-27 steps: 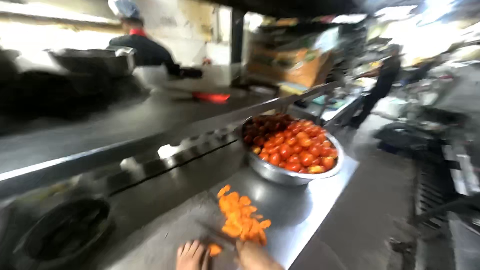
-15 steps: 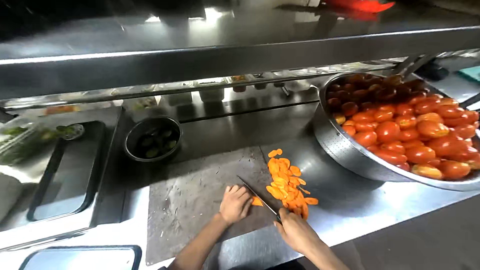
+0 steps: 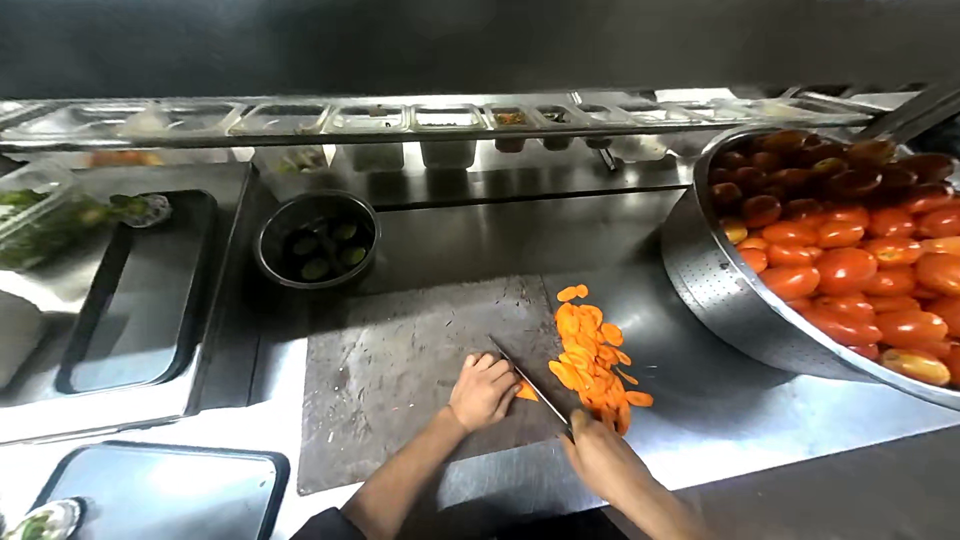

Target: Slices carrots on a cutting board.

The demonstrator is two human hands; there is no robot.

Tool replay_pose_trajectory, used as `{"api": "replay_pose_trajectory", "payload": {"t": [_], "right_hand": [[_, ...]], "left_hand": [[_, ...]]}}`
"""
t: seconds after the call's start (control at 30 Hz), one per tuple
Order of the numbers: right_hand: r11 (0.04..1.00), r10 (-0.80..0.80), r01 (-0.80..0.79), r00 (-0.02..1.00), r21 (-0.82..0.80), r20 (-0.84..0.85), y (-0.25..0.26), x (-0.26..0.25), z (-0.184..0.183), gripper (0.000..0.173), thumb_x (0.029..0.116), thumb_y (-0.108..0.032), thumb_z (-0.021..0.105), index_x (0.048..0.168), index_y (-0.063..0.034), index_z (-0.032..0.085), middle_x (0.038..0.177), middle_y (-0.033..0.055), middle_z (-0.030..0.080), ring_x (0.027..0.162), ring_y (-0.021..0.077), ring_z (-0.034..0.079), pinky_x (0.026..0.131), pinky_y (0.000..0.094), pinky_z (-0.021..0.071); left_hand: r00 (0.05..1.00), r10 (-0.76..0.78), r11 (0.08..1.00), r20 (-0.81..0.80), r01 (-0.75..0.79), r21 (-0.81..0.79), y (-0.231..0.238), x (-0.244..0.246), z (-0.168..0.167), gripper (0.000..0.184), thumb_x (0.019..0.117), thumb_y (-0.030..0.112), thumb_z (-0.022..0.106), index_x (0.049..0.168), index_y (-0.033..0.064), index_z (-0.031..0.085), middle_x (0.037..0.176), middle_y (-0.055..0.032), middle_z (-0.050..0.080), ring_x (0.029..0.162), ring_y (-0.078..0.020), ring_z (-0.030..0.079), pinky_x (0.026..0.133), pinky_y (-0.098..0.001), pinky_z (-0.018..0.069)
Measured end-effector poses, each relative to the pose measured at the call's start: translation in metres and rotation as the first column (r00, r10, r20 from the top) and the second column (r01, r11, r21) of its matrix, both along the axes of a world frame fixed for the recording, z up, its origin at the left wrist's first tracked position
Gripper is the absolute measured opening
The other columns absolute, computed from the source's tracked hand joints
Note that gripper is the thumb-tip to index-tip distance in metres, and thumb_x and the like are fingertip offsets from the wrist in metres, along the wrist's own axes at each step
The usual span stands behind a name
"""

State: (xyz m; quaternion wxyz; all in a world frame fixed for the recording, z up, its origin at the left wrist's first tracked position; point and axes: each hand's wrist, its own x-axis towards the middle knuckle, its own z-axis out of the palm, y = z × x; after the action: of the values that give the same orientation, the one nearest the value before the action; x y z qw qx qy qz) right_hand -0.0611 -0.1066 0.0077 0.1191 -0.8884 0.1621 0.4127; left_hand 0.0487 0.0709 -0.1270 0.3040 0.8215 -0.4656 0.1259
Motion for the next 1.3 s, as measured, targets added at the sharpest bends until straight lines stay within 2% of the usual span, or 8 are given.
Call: {"api": "replay_pose_trajectory", "payload": {"t": [0.1,0.27,0.47,0.63,0.8,0.97,1.13,1.3], "right_hand": [[1.0,-0.003,0.002,0.998,0.016,0.068,0.007,0.018,-0.022,0.044,0.1099,-0.033,0.044,0.134,0.0034,0.051,0.114,0.0255,0.067,0.113,0.0408,0.067,0.096,0.0533,0.0536],[1.0,0.001,-0.001,1.0,0.007,0.017,-0.002,-0.006,0.015,0.046,0.1098,-0.035,0.046,0.134,0.004,0.05,0.112,0.0269,0.066,0.109,0.0422,0.068,0.093,0.0536,0.0545],[0.999,-0.018,0.015,0.997,0.038,0.074,0.013,0.024,-0.024,0.043,0.1097,-0.031,0.045,0.134,0.0037,0.05,0.113,0.0251,0.067,0.111,0.0401,0.068,0.095,0.053,0.0536],[0.999,-0.024,0.023,0.999,0.034,0.026,0.001,-0.003,0.01,0.046,0.1094,-0.034,0.046,0.134,0.0043,0.05,0.112,0.0264,0.066,0.111,0.0414,0.067,0.095,0.0528,0.0536],[0.998,-0.017,0.012,0.996,0.058,0.083,0.021,0.028,-0.022,0.042,0.11,-0.03,0.044,0.133,0.0043,0.051,0.115,0.0251,0.066,0.112,0.04,0.067,0.096,0.0524,0.0538],[0.996,-0.042,0.039,0.999,0.083,0.028,0.006,0.001,0.017,0.045,0.1094,-0.033,0.046,0.134,0.0046,0.05,0.115,0.0262,0.065,0.113,0.0403,0.066,0.097,0.0529,0.0523],[0.995,-0.071,0.064,0.994,0.081,0.087,0.025,0.022,-0.022,0.042,0.1093,-0.03,0.045,0.133,0.0048,0.051,0.115,0.0247,0.066,0.112,0.0391,0.067,0.096,0.0517,0.0536],[0.993,-0.065,0.06,0.997,0.102,0.048,0.012,0.002,0.013,0.046,0.109,-0.033,0.048,0.134,0.0059,0.05,0.115,0.0269,0.065,0.113,0.0409,0.066,0.097,0.0524,0.0522]], "left_hand": [[1.0,0.001,1.0,0.004,-0.001,0.004,-0.001,-0.002,0.0,0.028,0.1007,0.034,0.053,0.088,0.0198,0.074,0.096,0.0028,0.072,0.096,-0.0188,0.066,0.089,-0.0434,0.0502],[1.0,0.0,1.0,-0.003,0.0,-0.013,-0.002,-0.001,0.0,0.028,0.1008,0.032,0.052,0.089,0.0182,0.074,0.094,0.0015,0.072,0.093,-0.0193,0.067,0.087,-0.0427,0.0503],[1.0,0.001,1.0,0.001,-0.001,-0.016,-0.001,-0.003,0.001,0.027,0.0999,0.032,0.054,0.088,0.0192,0.074,0.097,0.0025,0.073,0.095,-0.0188,0.067,0.086,-0.0428,0.0499],[1.0,0.003,1.0,-0.002,-0.003,-0.01,-0.002,-0.001,0.001,0.027,0.1009,0.031,0.054,0.089,0.0184,0.073,0.094,0.0015,0.072,0.092,-0.0196,0.067,0.086,-0.0428,0.0501],[1.0,-0.016,0.999,-0.007,0.016,-0.031,0.0,-0.002,0.001,0.023,0.098,0.029,0.057,0.087,0.0176,0.074,0.096,0.0016,0.072,0.094,-0.0196,0.066,0.087,-0.0437,0.0488],[1.0,-0.009,1.0,-0.023,0.009,-0.007,0.0,-0.001,0.004,0.023,0.0993,0.028,0.056,0.091,0.0172,0.074,0.096,0.0003,0.073,0.094,-0.0202,0.068,0.089,-0.0452,0.0503],[1.0,-0.012,1.0,-0.003,0.012,-0.008,0.001,-0.003,0.003,0.02,0.0968,0.026,0.058,0.088,0.0166,0.074,0.095,0.0005,0.072,0.094,-0.0202,0.067,0.09,-0.0453,0.0499],[0.999,-0.006,1.0,-0.043,0.006,0.005,0.001,-0.002,0.005,0.023,0.0999,0.026,0.054,0.092,0.0161,0.072,0.097,-0.0003,0.072,0.094,-0.0206,0.067,0.091,-0.0452,0.0497]]}}
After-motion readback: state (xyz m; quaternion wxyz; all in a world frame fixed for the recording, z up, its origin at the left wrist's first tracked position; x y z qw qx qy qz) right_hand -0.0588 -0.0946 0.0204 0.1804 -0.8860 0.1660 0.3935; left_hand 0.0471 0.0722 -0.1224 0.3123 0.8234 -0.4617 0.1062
